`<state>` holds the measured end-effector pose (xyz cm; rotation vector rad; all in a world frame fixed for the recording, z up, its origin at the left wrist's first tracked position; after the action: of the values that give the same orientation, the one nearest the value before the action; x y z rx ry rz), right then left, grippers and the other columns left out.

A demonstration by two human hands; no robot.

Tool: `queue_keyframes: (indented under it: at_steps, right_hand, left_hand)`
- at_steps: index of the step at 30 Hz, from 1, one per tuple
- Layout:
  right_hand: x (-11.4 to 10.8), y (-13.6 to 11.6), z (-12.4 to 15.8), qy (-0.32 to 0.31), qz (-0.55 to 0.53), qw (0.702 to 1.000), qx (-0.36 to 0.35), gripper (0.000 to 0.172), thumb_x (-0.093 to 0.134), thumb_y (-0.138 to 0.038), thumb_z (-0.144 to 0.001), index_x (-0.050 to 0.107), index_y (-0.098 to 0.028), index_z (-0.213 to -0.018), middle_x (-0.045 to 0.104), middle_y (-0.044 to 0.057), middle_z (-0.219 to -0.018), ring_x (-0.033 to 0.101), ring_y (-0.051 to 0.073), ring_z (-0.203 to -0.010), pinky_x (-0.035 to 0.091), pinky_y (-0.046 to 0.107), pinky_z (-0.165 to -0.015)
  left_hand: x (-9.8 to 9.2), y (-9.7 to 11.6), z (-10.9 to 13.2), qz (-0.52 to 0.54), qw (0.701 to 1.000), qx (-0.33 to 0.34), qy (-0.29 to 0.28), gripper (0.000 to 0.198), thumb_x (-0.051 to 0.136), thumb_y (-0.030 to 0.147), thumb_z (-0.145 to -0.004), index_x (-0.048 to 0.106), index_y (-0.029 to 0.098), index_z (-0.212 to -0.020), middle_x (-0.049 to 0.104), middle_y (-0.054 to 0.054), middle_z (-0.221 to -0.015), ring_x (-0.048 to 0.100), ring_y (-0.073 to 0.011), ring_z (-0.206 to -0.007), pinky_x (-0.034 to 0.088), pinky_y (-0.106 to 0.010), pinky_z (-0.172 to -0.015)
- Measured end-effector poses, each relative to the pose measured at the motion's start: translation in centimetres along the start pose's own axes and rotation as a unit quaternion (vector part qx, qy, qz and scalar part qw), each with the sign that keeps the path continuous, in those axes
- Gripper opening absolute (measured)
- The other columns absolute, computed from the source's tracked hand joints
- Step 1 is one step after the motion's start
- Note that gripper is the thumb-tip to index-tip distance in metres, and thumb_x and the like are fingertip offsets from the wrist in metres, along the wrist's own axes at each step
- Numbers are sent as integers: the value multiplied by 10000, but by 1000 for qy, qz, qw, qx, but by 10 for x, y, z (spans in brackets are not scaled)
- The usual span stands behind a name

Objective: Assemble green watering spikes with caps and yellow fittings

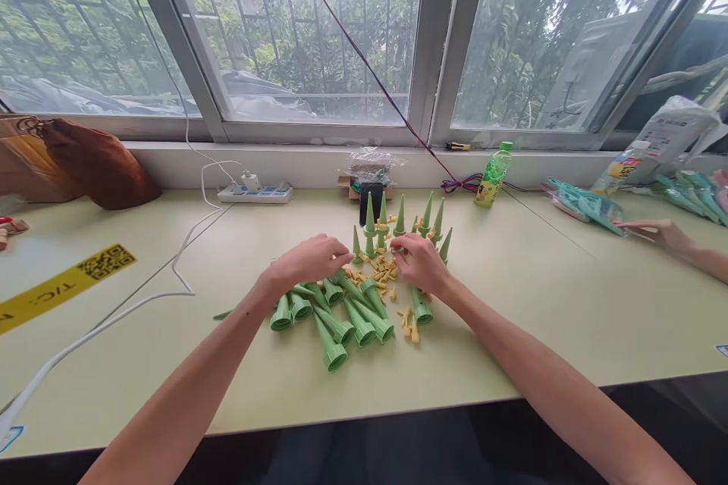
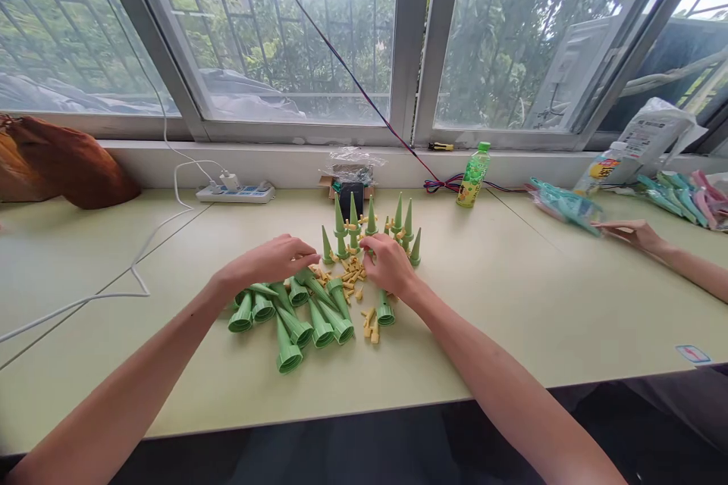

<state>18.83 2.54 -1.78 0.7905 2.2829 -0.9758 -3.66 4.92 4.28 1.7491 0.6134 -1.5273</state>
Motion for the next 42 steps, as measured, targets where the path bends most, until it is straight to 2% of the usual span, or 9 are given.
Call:
queue_keyframes:
  at_steps: [5,8,12,16,22,26,29,35,42]
  right_hand:
    - [1,0,1,-27,11,1000,3,185,559,-65,-798,655,-170,-916,684,77,-901,595,218,-873,476,332,-794]
    - [3,0,1,-39,12,999,3,158,578,-85,-801,662,-172,-904,688,80,-895,598,223,-885,475,339,-809]
    - [3,-1,2,-52,12,999,8,132,592,-109,-810,674,-159,-900,687,93,-886,607,223,-877,480,347,-820]
    - [4,-2,4,-65,11,998,14,148,588,-118,-823,684,-155,-930,686,95,-882,616,218,-861,484,342,-802]
    - [6,0,5,-67,7,998,11,148,582,-116,-834,682,-156,-936,689,84,-877,626,205,-829,484,331,-777]
    - [6,-1,4,-66,-5,998,7,147,564,-105,-842,678,-153,-922,685,78,-858,625,188,-783,485,311,-746]
    - [6,-2,4,-67,-11,998,8,147,553,-102,-846,675,-148,-912,679,69,-829,617,174,-745,478,292,-721]
    - [7,-2,4,-69,-18,997,3,158,535,-91,-846,673,-151,-894,663,38,-761,573,149,-668,450,266,-671]
    - [7,-3,4,-64,-26,998,5,142,546,-101,-850,667,-156,-898,658,35,-770,565,142,-671,447,260,-674]
  left_hand:
    - [4,-16,-1,-1,987,-29,155,461,346,426,-950,615,198,-653,568,-13,-549,454,-143,-522,316,-273,-572]
    - [9,-27,1,1,985,-25,169,420,391,413,-931,650,185,-692,584,-8,-572,451,-131,-532,331,-261,-595]
    - [5,-43,5,14,982,-28,187,340,446,372,-897,693,178,-769,639,-13,-642,502,-130,-587,363,-249,-642]
    - [0,-58,7,14,982,-53,178,292,479,343,-853,715,183,-787,693,-30,-732,558,-150,-656,394,-258,-674]
    - [5,-76,8,0,990,-94,108,226,553,359,-760,708,200,-717,721,-56,-810,619,-199,-784,443,-272,-714]
    - [10,-79,8,-1,993,-111,46,154,595,335,-699,663,211,-639,701,-50,-736,611,-200,-721,431,-268,-619]
    - [12,-77,8,5,993,-116,26,135,587,300,-698,621,209,-603,681,-46,-692,596,-191,-668,411,-268,-576]
    - [16,-73,8,20,994,-103,21,180,562,327,-772,595,208,-641,683,-60,-752,605,-199,-710,420,-275,-603]
    - [16,-67,6,23,992,-71,98,215,507,345,-835,579,196,-697,661,-59,-767,575,-191,-709,403,-283,-639]
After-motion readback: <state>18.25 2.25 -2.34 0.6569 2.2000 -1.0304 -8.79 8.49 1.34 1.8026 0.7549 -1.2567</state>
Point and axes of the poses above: each hand's wrist, its own z-axis away from the middle knuckle, its own x-axis out of the palm, y = z × x, the point moved 2 cm from there along -z, towards the middle knuckle
